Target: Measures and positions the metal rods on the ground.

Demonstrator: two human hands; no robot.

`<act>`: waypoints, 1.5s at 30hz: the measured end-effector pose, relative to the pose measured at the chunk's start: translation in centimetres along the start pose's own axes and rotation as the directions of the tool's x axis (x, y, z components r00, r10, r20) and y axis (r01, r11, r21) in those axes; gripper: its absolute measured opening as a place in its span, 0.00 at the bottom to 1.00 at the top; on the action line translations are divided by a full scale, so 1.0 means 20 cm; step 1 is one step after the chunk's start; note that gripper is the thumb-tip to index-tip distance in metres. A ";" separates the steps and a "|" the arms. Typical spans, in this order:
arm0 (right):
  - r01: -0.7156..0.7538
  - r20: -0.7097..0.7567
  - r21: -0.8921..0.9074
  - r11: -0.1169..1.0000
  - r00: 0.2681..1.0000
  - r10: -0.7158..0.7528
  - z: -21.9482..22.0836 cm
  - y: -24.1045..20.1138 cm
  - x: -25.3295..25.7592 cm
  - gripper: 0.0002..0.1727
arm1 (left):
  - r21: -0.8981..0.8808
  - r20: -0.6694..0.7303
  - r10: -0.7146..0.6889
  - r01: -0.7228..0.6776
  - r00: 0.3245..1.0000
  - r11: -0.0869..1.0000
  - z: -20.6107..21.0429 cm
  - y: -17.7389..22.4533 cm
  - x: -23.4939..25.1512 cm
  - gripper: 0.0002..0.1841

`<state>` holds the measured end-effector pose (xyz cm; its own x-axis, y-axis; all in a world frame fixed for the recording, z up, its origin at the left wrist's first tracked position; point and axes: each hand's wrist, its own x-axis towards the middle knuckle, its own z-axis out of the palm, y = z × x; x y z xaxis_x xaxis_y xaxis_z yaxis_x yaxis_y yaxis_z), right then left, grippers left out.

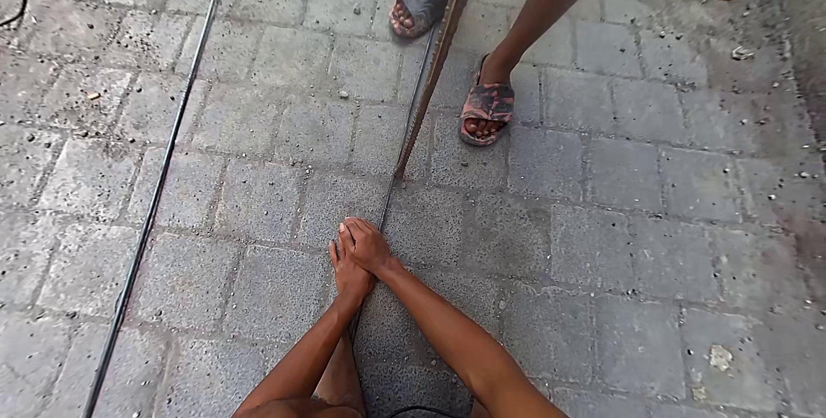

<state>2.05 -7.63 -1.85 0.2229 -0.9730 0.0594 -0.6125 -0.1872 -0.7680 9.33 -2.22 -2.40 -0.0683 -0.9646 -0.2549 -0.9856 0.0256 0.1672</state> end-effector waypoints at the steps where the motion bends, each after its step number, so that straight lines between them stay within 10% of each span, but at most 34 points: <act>1: -0.004 0.001 0.005 1.000 1.000 0.004 0.00 0.00 0.00 0.26 | -0.004 -0.001 -0.001 0.001 1.000 1.000 -0.01 0.00 0.00 0.37; 45: 0.003 0.056 0.009 1.000 0.998 -0.004 -0.01 -0.05 -0.02 0.25 | -0.052 -0.048 0.035 -0.037 0.998 0.998 -0.03 -0.01 -0.01 0.38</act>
<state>2.46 -7.06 -0.95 0.2674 -0.9632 0.0262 -0.6053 -0.1890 -0.7733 9.69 -2.13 -1.70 -0.0949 -0.9745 -0.2032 -0.9730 0.0477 0.2258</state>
